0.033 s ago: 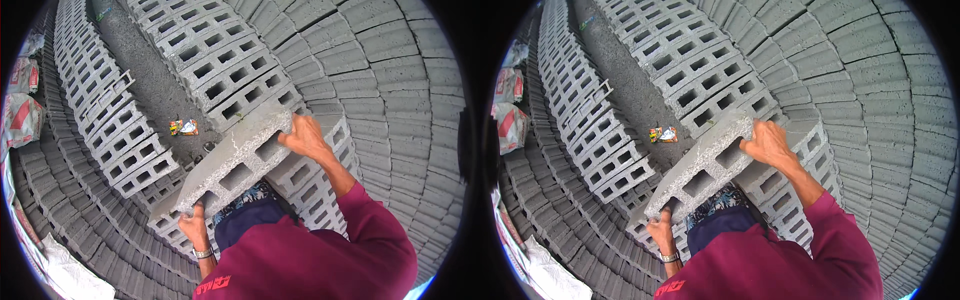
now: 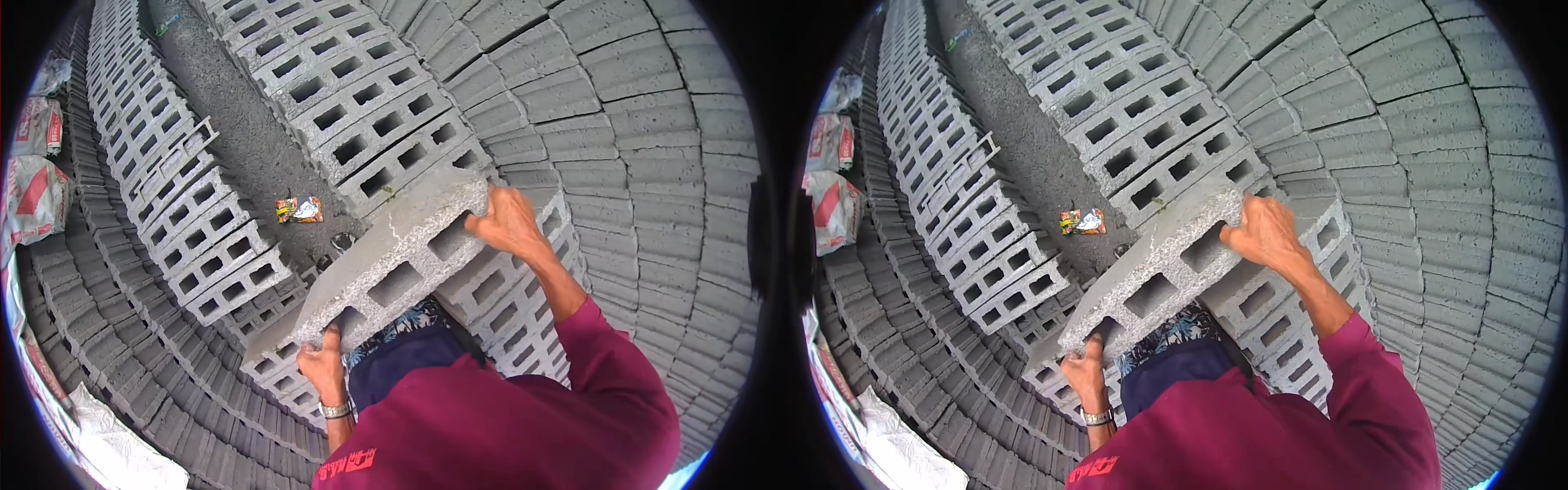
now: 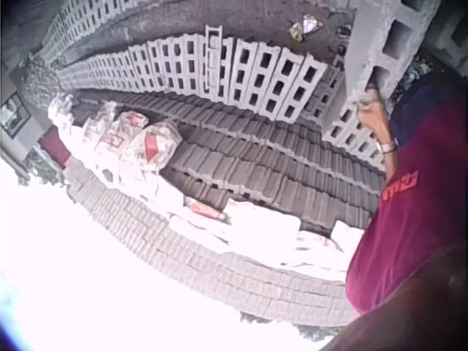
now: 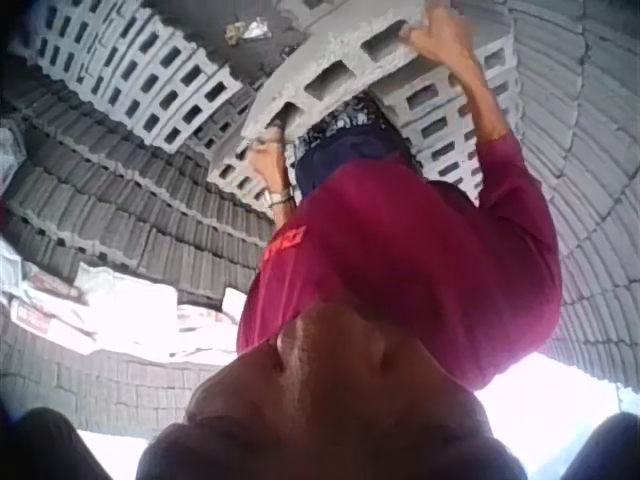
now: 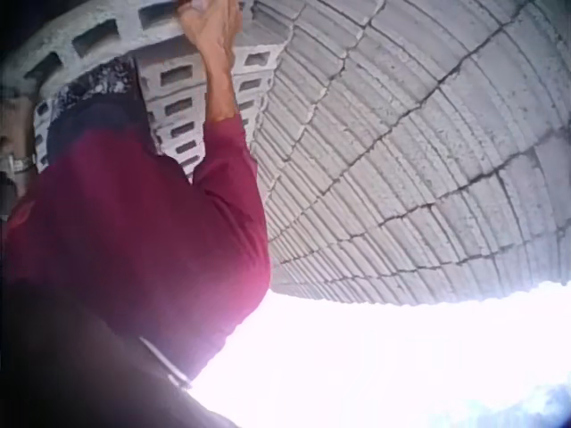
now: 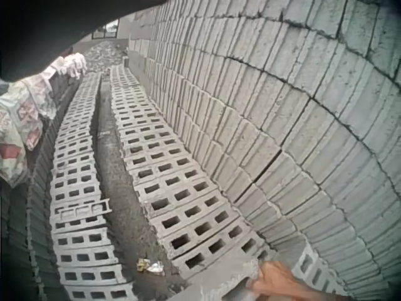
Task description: The person picks up concrete blocks from one stack and places them onto another stack by hand while holding a metal frame in one hand.
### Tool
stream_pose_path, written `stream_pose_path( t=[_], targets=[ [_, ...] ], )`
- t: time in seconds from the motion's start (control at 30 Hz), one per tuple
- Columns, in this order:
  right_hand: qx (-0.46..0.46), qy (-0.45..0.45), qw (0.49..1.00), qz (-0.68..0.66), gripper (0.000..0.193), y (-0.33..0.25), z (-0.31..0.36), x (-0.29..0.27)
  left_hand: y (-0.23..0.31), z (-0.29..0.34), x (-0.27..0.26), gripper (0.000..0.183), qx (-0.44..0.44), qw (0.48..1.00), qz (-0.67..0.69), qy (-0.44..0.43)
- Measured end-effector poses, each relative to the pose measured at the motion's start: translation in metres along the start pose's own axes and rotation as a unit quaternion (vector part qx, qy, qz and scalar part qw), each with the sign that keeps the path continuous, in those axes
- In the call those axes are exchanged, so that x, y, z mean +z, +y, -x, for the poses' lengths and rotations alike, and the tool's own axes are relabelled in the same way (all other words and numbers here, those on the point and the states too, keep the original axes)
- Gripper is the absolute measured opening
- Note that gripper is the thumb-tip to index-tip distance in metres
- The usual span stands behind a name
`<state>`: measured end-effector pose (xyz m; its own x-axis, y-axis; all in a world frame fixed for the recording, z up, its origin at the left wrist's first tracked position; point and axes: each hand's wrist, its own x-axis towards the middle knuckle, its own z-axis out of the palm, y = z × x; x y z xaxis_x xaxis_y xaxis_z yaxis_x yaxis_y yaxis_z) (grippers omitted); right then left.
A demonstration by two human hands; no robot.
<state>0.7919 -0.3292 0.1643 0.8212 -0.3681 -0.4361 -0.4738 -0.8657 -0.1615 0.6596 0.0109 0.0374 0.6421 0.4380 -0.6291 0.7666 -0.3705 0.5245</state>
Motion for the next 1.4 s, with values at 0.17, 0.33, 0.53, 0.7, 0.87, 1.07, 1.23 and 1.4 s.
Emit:
stream_pose_path(
  t=[0.17, 0.33, 0.53, 0.7, 0.87, 1.07, 1.23, 1.4],
  targets=[
    [0.072, 0.02, 0.997, 0.006, 0.038, 0.108, -0.025, -0.026, 0.042, 0.031, 0.068, 0.06, 0.078, 0.993, 0.007, -0.084],
    [0.108, -0.009, 0.994, -0.001, 0.04, 0.167, -0.059, -0.016, 0.053, 0.045, 0.115, 0.061, 0.098, 0.985, -0.09, -0.105],
    [0.073, 0.048, 0.996, -0.005, 0.052, 0.212, -0.073, 0.007, 0.076, 0.066, 0.123, 0.061, 0.063, 0.973, -0.078, -0.207],
    [-0.047, 0.248, 0.962, 0.1, 0.063, 0.17, -0.024, 0.026, 0.088, 0.067, 0.122, 0.052, 0.033, 0.967, 0.054, -0.247],
    [-0.102, 0.129, 0.983, 0.082, 0.059, 0.144, -0.006, 0.052, 0.083, 0.063, 0.15, 0.049, -0.041, 0.919, 0.245, -0.307],
    [-0.128, 0.133, 0.982, -0.037, 0.037, 0.16, -0.027, 0.066, 0.059, 0.064, 0.167, 0.034, -0.045, 0.929, 0.25, -0.269],
    [-0.122, 0.137, 0.983, -0.02, 0.046, 0.181, -0.032, 0.063, 0.067, 0.072, 0.186, 0.036, -0.021, 0.924, 0.268, -0.274],
    [-0.107, 0.131, 0.985, -0.014, 0.052, 0.206, -0.042, 0.044, 0.102, 0.095, 0.203, 0.024, 0.0, 0.927, 0.245, -0.283]
  ],
)
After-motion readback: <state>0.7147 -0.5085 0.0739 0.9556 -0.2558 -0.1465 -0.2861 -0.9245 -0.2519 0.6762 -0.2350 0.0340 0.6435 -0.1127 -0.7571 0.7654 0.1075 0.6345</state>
